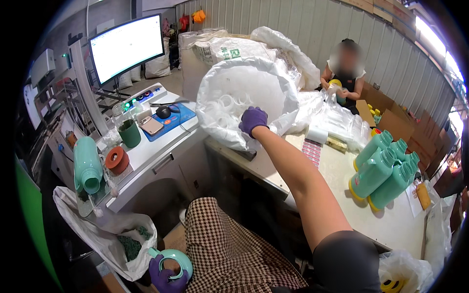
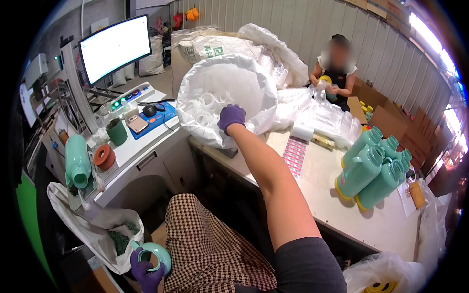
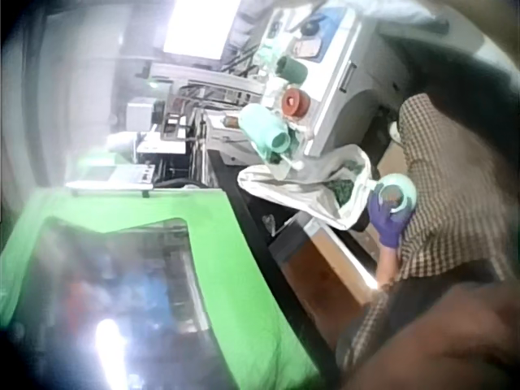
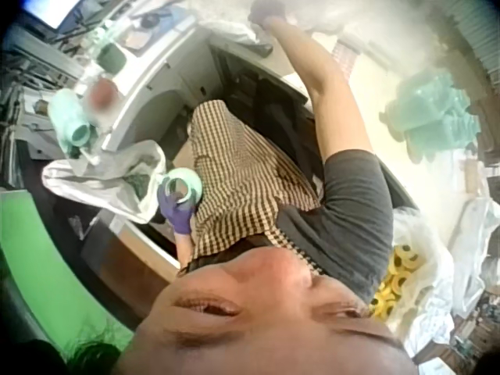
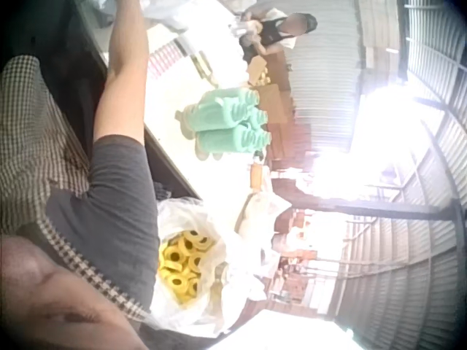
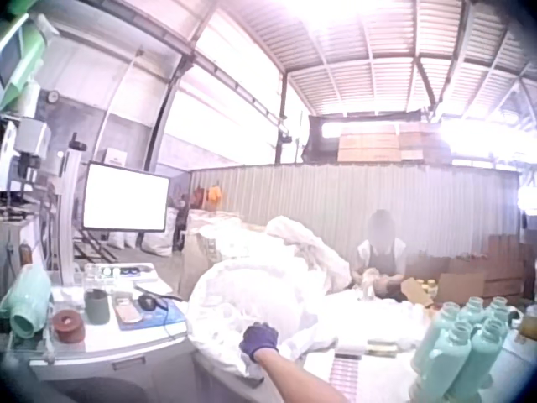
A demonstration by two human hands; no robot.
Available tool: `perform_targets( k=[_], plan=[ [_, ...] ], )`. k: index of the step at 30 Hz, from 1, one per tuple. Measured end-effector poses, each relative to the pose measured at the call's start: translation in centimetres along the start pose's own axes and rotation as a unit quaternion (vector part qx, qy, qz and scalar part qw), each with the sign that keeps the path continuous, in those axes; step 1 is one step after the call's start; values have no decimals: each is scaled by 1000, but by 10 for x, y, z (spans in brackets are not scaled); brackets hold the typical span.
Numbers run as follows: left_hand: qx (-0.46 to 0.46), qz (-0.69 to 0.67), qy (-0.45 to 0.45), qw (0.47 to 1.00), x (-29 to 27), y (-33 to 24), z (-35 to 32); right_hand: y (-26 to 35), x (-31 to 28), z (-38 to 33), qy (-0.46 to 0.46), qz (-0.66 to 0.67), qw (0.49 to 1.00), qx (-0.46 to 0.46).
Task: The person assembles light green plastic pitchers by inserting a green ring into the neck and attaching a yellow base. They handle the pitchers one at a time, placing completed units on a nearby table.
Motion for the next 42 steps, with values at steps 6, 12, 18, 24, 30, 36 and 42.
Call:
perform_targets(
  k=[6, 12, 18, 24, 30, 36, 42],
  plan=[
    [-115, -25, 30, 993, 8, 17, 1, -26, -52, -5, -257, 284, 911, -155],
    [-303, -253, -16, 919, -2, 12, 27, 97, -54, -209, -53, 524, 796, -297],
    [-73, -72, 32, 994, 7, -26, 73, 162, -20, -360, 180, 635, 662, -355],
    [34, -24, 76, 996, 3, -50, 77, 185, 10, -371, 218, 454, 781, -369],
    [5, -11, 39, 999, 7, -51, 73, 188, 7, -381, 197, 441, 804, -346],
    [-25, 2, 81, 996, 11, -46, 64, 178, 14, -388, 310, 447, 736, -405],
    [0, 56, 116, 992, 26, -45, 73, 165, 22, -401, 186, 540, 724, -386]
  ],
)
Point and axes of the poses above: each hand's wrist, its own z-axis towards the middle knuckle, its own x-axis out of the palm, y = z × x, the point moved 5 cm from there along z, towards the middle knuckle, and after that the axes turned 11 degrees about z, right-handed, at the moved point
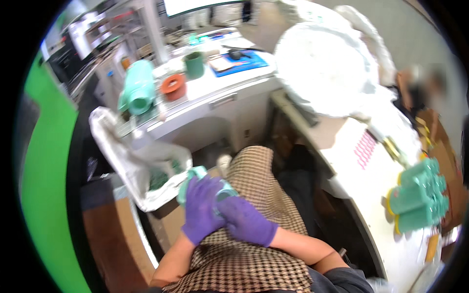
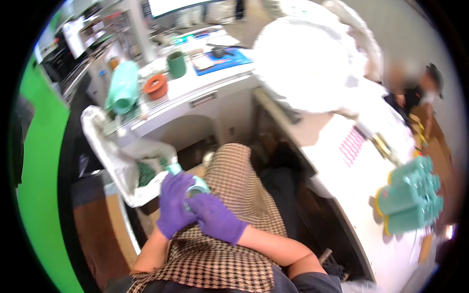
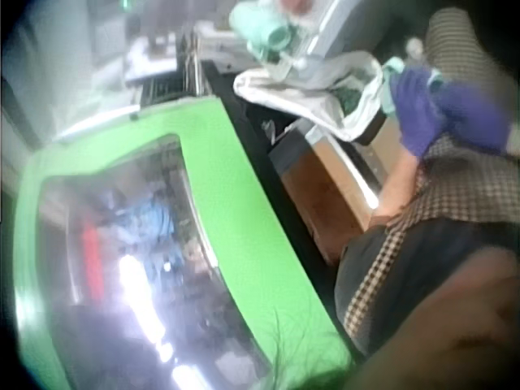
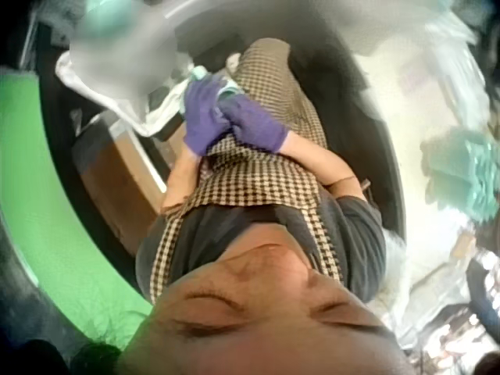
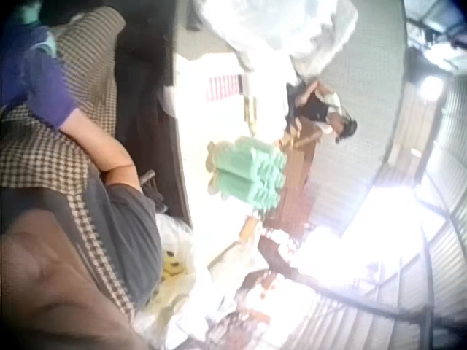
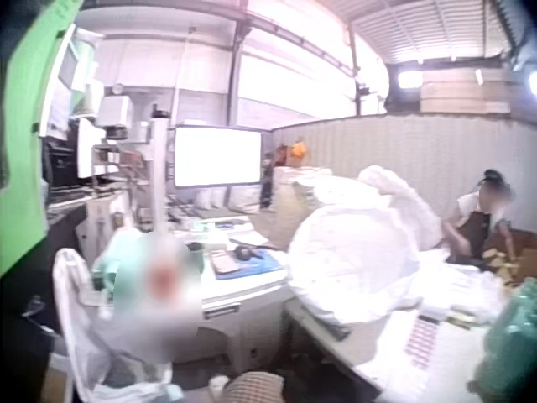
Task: The person assembles light green plastic pitchers by inserting a green ring into the neck and attaching a yellow base. They handle the pitchers one at a time, placing completed units on a nearby table.
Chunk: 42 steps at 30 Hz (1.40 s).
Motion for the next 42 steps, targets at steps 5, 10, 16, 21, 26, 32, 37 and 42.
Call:
perform_targets(
  k=[5, 10, 16, 21, 26, 32, 37, 42],
  plan=[
    [212, 161, -78, 961, -27, -22, -18, 17, -107, -41, -170, -27, 984, -52],
    [375, 252, -8, 892, 33, -43, -104, -48, -306, -157, -450, -329, 829, 50],
    [513, 635, -4, 577, 84, -41, -135, -153, -415, -263, -417, -344, 797, 271],
    [339, 271, 11, 901, 74, -41, -144, -146, -408, -239, -433, -402, 761, 267],
    [413, 262, -51, 871, 84, -67, -117, -88, -358, -193, -390, -455, 795, 94],
    [492, 299, 86, 813, 62, -76, -98, 3, -205, -37, -248, 2, 952, 179],
    [495, 317, -26, 809, 79, -62, -122, -15, -153, 8, -120, 136, 952, 245],
    [590, 462, -129, 650, 90, -62, -119, -24, -136, 27, -114, 69, 957, 258]
  ],
)
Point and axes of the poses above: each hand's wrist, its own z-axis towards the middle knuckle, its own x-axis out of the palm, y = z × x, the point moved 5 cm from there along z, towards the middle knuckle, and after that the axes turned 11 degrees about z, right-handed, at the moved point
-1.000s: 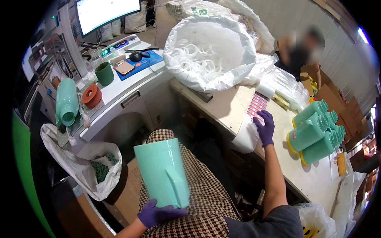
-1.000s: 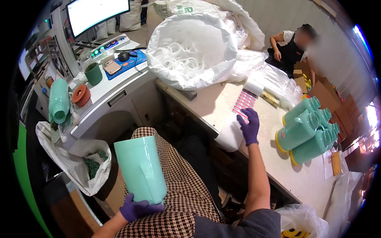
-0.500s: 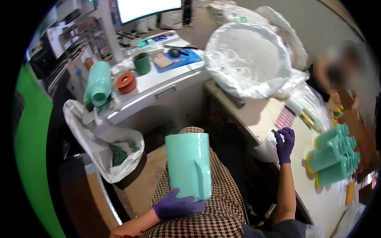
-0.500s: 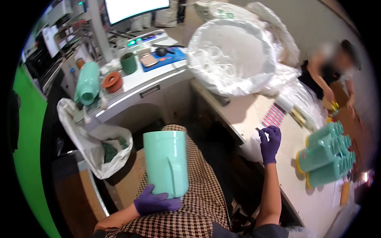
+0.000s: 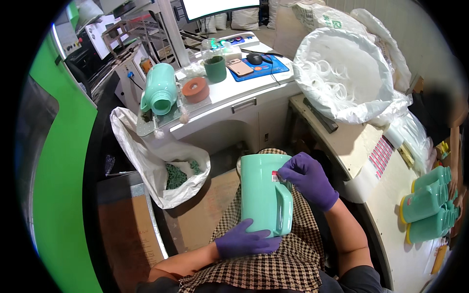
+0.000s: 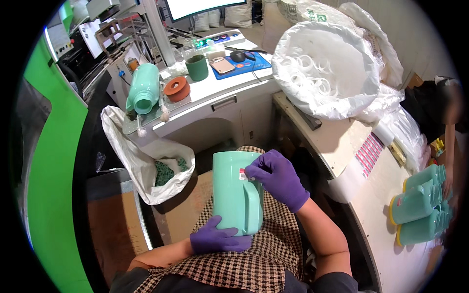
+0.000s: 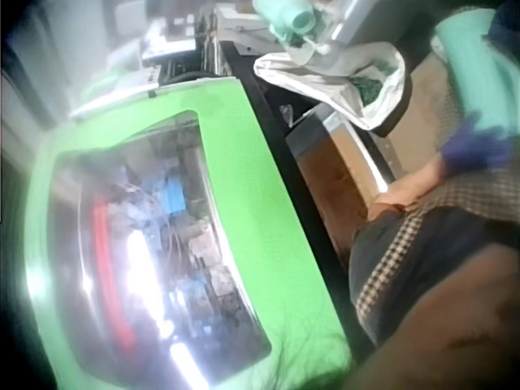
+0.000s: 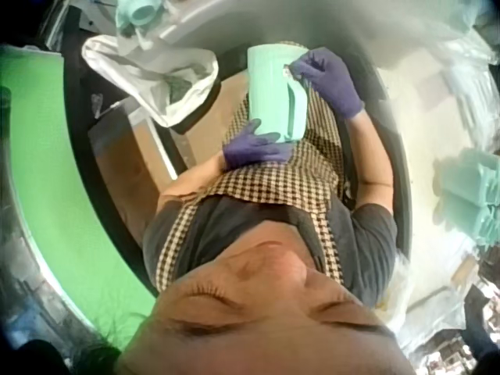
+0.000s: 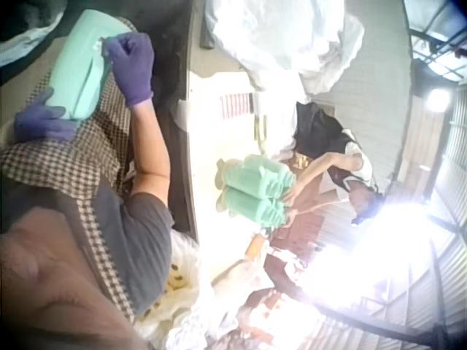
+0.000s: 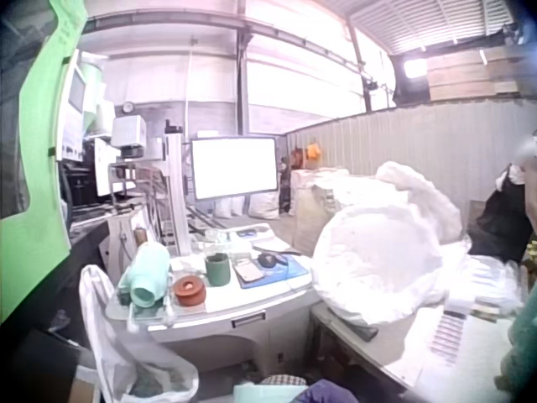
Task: The person assembles light green plastic pitchers by inserting a green ring into the neck and attaching a yellow base. They handle the pitchers one at a time, placing completed units on a nearby table.
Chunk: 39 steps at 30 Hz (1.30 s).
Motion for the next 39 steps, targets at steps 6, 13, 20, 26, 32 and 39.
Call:
perform_targets(
  k=[6, 13, 20, 26, 32, 39],
  plan=[
    [-319, -465, 57, 823, -11, 89, -36, -18, -6, 25, -157, -20, 984, -76],
    [-855, -364, -10, 370, -57, 150, -183, 9, 31, 72, -145, -177, 910, -345],
    [-927, -332, -100, 140, -146, 53, -289, 67, 279, 220, 42, -363, 831, -419],
    [-921, -302, -247, -16, -123, 86, -301, 46, 276, 288, -62, -413, 819, -393],
    [-939, -78, -150, 299, -87, 117, -334, 56, 158, 65, -48, -200, 786, -583],
    [-791, -53, 22, 609, 139, 198, -271, 34, -21, -104, -221, -35, 899, -376]
  ],
)
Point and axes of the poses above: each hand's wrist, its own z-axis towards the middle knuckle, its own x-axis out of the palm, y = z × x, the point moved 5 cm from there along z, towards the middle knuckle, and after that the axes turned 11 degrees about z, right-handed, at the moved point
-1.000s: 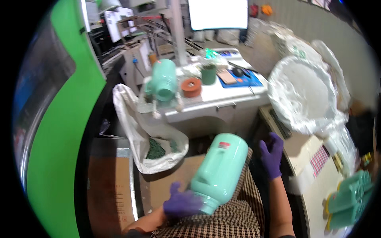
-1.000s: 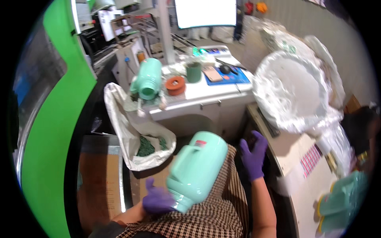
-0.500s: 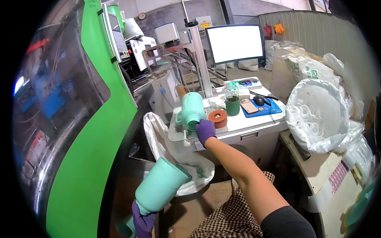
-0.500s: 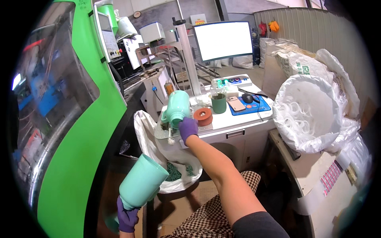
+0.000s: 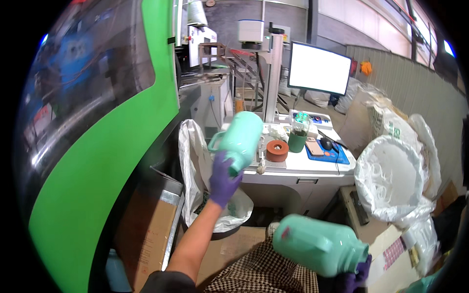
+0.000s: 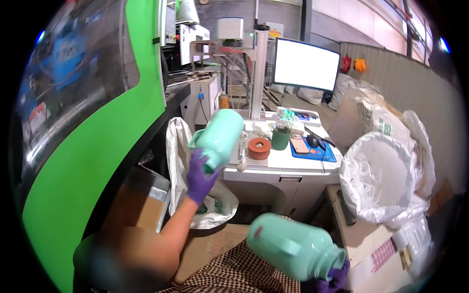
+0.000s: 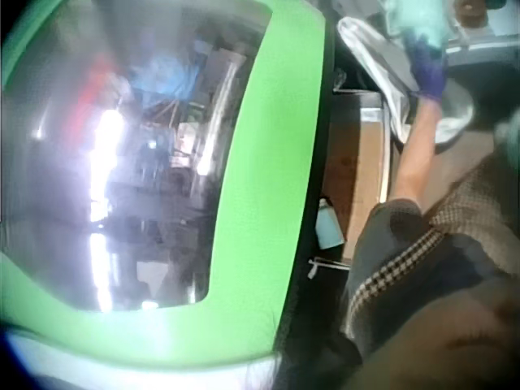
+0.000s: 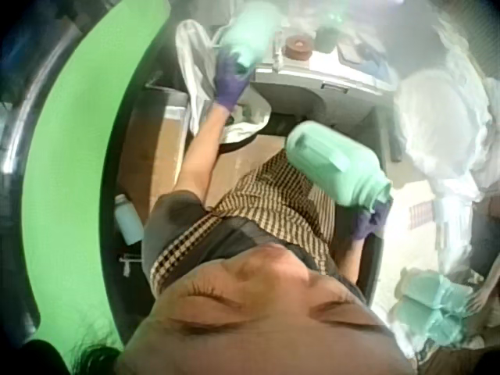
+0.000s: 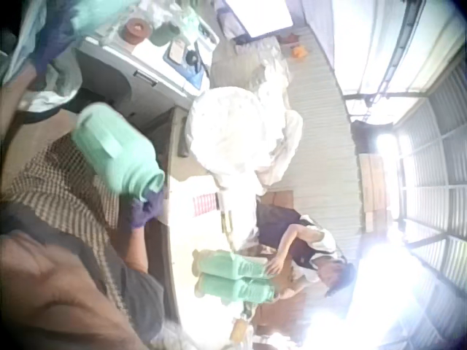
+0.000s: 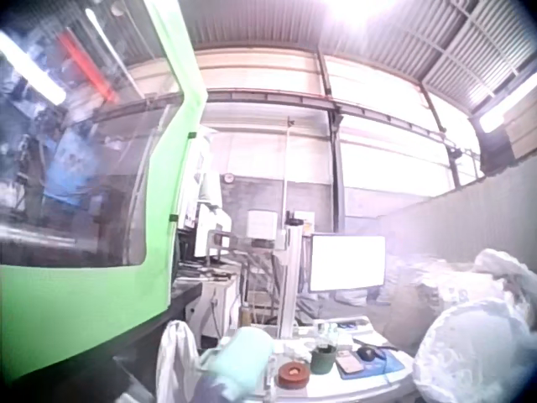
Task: The person assembles light green plastic pitchers by inserting a green ring into the neck and attaching a yellow base. They handle the pitchers one at a time, placing completed units on a nearby table.
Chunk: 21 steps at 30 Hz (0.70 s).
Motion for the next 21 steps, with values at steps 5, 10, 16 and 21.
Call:
perform_targets(
  k=[5, 10, 16, 21],
  plan=[
    [28, 113, 99, 988, 96, 3, 13, 5, -58, -24, 23, 0, 999, 23],
    [-70, 104, 203, 971, 135, 18, 15, 9, -48, -31, 51, 49, 995, 76],
    [-82, 135, 209, 965, 134, 31, 21, 18, -17, -22, 195, 20, 981, 8],
    [12, -2, 111, 994, 120, -63, 12, 27, -4, -8, 268, -3, 962, 54]
  ],
)
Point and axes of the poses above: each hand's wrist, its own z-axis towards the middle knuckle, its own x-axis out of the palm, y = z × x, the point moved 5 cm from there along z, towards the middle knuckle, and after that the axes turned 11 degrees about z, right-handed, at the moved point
